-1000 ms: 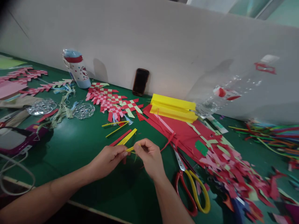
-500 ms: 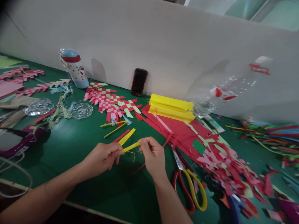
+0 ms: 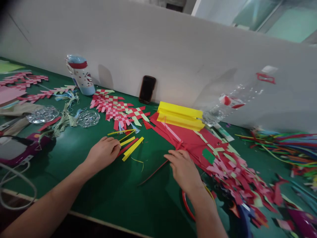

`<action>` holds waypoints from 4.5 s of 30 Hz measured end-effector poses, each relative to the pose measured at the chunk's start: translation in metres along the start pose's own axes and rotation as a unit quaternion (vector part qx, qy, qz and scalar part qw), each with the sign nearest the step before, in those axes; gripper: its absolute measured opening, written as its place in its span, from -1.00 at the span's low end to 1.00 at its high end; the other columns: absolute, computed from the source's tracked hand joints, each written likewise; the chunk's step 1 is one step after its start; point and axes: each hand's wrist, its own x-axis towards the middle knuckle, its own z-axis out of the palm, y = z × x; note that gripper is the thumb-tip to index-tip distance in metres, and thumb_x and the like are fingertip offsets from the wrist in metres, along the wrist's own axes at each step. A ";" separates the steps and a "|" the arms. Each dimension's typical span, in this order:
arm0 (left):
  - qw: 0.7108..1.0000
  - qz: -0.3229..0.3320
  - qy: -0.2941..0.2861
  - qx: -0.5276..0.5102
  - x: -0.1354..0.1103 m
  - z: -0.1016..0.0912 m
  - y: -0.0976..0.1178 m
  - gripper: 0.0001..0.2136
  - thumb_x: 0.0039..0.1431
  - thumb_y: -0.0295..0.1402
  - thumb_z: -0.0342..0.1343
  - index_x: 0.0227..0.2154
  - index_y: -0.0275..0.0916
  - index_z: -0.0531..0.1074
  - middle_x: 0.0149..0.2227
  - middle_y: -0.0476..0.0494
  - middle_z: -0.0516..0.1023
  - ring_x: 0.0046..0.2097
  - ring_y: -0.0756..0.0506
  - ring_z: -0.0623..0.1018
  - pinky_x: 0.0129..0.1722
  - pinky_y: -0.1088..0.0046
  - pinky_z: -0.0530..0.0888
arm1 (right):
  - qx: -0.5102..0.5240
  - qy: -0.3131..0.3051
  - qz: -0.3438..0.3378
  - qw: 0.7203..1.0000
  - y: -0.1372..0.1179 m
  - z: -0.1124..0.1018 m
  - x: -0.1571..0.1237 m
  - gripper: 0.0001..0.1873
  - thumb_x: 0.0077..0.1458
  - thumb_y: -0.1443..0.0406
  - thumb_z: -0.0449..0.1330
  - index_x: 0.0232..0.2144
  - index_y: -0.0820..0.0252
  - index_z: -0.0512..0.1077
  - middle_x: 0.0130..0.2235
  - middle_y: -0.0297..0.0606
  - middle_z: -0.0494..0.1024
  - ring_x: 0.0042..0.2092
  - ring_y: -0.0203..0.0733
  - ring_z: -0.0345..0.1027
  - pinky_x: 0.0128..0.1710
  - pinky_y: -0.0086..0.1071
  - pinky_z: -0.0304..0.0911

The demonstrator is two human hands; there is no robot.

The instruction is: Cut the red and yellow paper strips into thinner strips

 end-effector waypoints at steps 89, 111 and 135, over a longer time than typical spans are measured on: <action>0.644 -0.148 -0.313 -0.682 -0.025 0.002 0.055 -0.56 -0.06 -0.06 0.34 -0.28 -0.34 0.43 -0.29 -0.14 0.56 -0.39 0.05 0.54 -0.30 0.45 0.50 | 0.566 0.015 0.226 0.792 -0.112 0.007 0.036 -0.68 0.07 0.04 0.23 -0.41 0.19 0.45 -0.48 -0.35 0.43 -0.45 -0.30 0.28 -0.43 -0.43 0.24; 0.636 -0.157 -0.299 -0.694 -0.025 0.010 0.054 -0.53 -0.03 0.07 0.25 -0.43 -0.31 0.36 -0.46 0.03 0.42 -0.50 0.10 0.45 -0.39 0.50 0.46 | 0.545 0.011 0.213 0.811 -0.112 0.014 0.031 -0.68 0.01 0.05 0.29 -0.33 0.17 0.47 -0.39 -0.28 0.53 -0.35 -0.21 0.38 -0.33 -0.37 0.31; 0.627 -0.184 -0.266 -0.708 -0.021 0.001 0.053 -0.66 -0.02 -0.26 0.34 -0.21 -0.31 0.45 -0.29 -0.15 0.61 -0.30 -0.01 0.60 -0.22 0.44 0.51 | 0.478 0.044 0.213 0.851 -0.105 0.008 0.034 -0.60 0.16 0.01 0.12 -0.35 0.20 0.54 -0.29 -0.14 0.60 -0.22 -0.08 0.46 -0.20 -0.29 0.33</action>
